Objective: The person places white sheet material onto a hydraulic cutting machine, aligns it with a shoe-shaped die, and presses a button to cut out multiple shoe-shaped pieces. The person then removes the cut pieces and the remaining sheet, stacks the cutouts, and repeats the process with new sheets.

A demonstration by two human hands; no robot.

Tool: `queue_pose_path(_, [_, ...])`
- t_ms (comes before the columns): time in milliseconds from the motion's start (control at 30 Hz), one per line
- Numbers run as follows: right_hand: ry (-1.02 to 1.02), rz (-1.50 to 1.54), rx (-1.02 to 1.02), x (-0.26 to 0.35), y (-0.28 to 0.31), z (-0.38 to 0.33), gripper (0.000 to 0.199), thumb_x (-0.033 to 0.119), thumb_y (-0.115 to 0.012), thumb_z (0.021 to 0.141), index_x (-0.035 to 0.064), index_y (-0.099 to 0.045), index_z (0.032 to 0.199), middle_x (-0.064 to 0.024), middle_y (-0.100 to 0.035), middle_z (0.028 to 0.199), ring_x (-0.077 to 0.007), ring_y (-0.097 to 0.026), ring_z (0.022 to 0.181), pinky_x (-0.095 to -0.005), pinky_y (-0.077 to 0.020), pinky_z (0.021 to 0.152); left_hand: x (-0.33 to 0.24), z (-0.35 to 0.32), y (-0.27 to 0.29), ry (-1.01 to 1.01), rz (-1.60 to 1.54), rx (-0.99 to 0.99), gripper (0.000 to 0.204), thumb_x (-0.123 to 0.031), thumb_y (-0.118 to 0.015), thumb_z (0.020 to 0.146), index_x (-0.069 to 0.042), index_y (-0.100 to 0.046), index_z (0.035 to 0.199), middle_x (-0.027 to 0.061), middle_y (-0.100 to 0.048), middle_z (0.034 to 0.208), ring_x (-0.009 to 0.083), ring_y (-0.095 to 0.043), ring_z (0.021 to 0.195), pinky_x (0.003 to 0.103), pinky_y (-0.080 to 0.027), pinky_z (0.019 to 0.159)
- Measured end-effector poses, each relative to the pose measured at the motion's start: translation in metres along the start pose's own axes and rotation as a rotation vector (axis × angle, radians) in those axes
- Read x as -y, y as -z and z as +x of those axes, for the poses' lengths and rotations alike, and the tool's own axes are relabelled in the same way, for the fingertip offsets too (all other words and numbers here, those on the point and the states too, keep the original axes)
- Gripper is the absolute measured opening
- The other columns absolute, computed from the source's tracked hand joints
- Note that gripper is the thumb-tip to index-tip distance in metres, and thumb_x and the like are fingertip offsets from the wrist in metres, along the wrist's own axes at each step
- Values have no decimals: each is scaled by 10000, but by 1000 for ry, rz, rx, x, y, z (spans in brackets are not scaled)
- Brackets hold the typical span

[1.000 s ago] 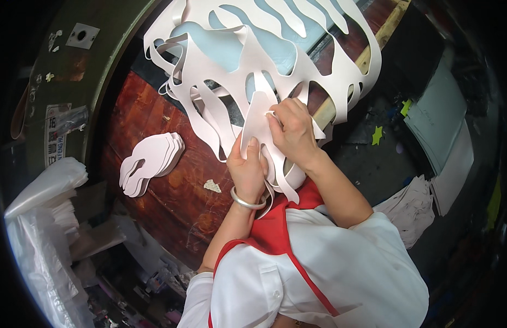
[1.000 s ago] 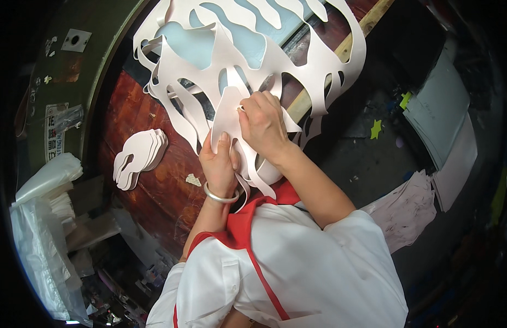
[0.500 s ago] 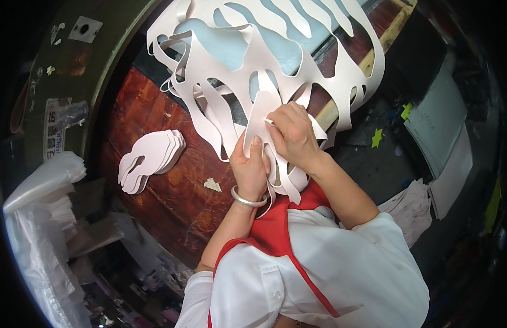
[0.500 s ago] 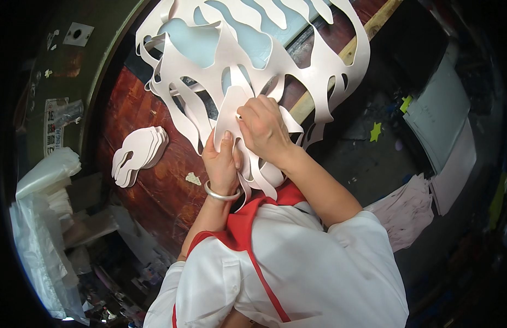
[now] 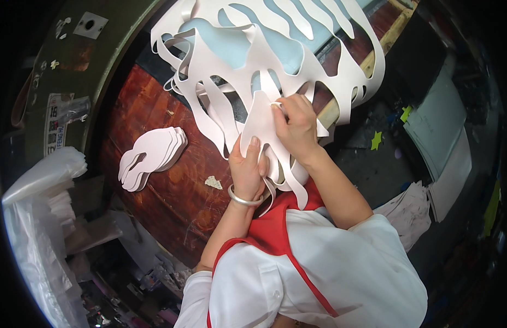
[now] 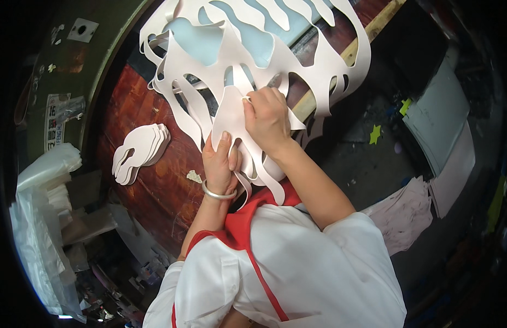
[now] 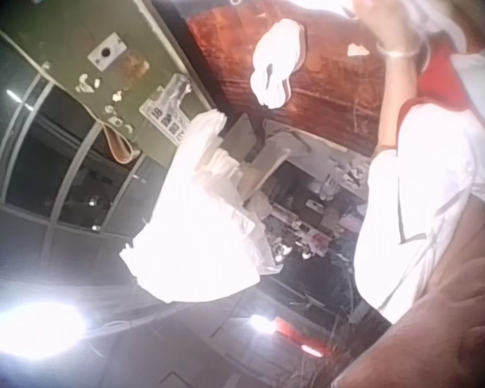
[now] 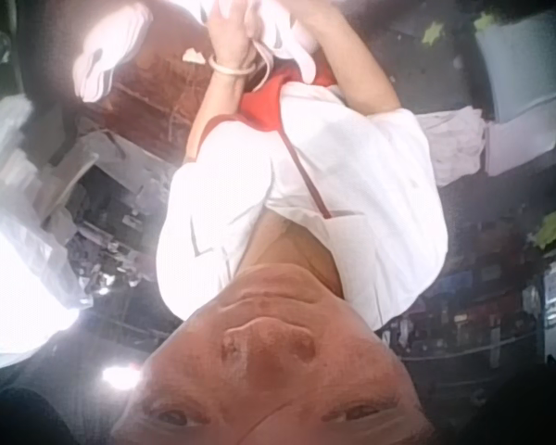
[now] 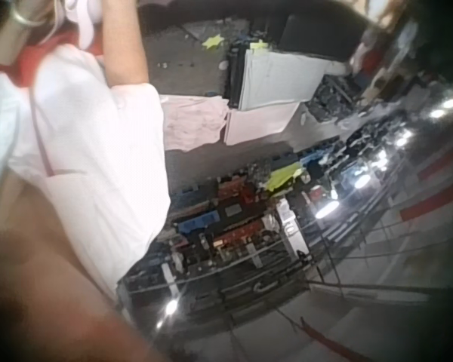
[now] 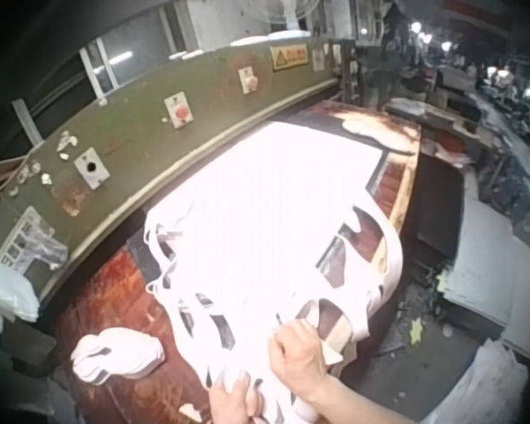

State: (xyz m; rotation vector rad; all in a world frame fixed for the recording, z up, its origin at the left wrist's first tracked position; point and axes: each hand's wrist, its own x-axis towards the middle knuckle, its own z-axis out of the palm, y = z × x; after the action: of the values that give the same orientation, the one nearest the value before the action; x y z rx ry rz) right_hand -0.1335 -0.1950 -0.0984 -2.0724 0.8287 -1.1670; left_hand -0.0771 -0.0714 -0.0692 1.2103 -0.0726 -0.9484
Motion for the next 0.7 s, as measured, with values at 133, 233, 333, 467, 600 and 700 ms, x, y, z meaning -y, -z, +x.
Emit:
queue_pose_path(133, [-342, 355, 37, 10, 15, 2, 128, 60, -664, 825, -1, -640, 934, -76, -576, 778, -167, -552, 672, -275, -426, 585, -7, -2, 6, 50, -134, 31, 158, -135, -482, 991, -45, -506, 1118, -33, -472, 680, 40, -319, 387, 210, -275, 366])
queue_pose_path(233, [-32, 270, 101, 21, 24, 4, 111, 47, -691, 789, 13, -609, 856, -79, -550, 753, -203, -540, 671, -304, -419, 588, -10, -3, 7, 70, -155, 65, 156, -127, -481, 989, -44, -501, 1120, -29, -482, 683, 36, -323, 388, 202, -277, 368])
queue_pose_path(333, [182, 157, 160, 23, 21, 10, 148, 41, -701, 742, 25, -555, 760, -95, -535, 730, -266, -526, 694, -367, -404, 622, -9, -7, 4, 68, -74, 79, 186, -117, -493, 981, -23, -514, 1141, -10, -520, 709, 36, -351, 392, 198, -285, 366])
queue_pose_path(467, [45, 94, 104, 7, 7, 18, 195, 50, -683, 737, 31, -493, 696, -119, -502, 710, -328, -508, 709, -423, -387, 636, -7, -16, -2, 27, 22, 128, 257, -106, -509, 970, 11, -541, 1196, 18, -575, 754, 37, -392, 406, 192, -298, 364])
queue_pose_path(600, [-247, 238, 73, -6, 10, 17, 136, 96, -681, 816, -1, -586, 828, -93, -595, 780, -207, -563, 711, -329, -441, 649, -16, -23, 1, 73, -71, 109, 198, -112, -501, 976, -5, -532, 1139, 4, -573, 768, 28, -348, 390, 189, -273, 358])
queue_pose_path(700, [-378, 509, -42, -1, 27, 18, 157, 125, -656, 871, -23, -612, 903, -59, -625, 794, -96, -561, 710, -243, -451, 631, -28, -25, 10, 123, -207, 94, 165, -111, -473, 985, -16, -513, 1115, 4, -575, 796, 18, -305, 369, 189, -251, 347])
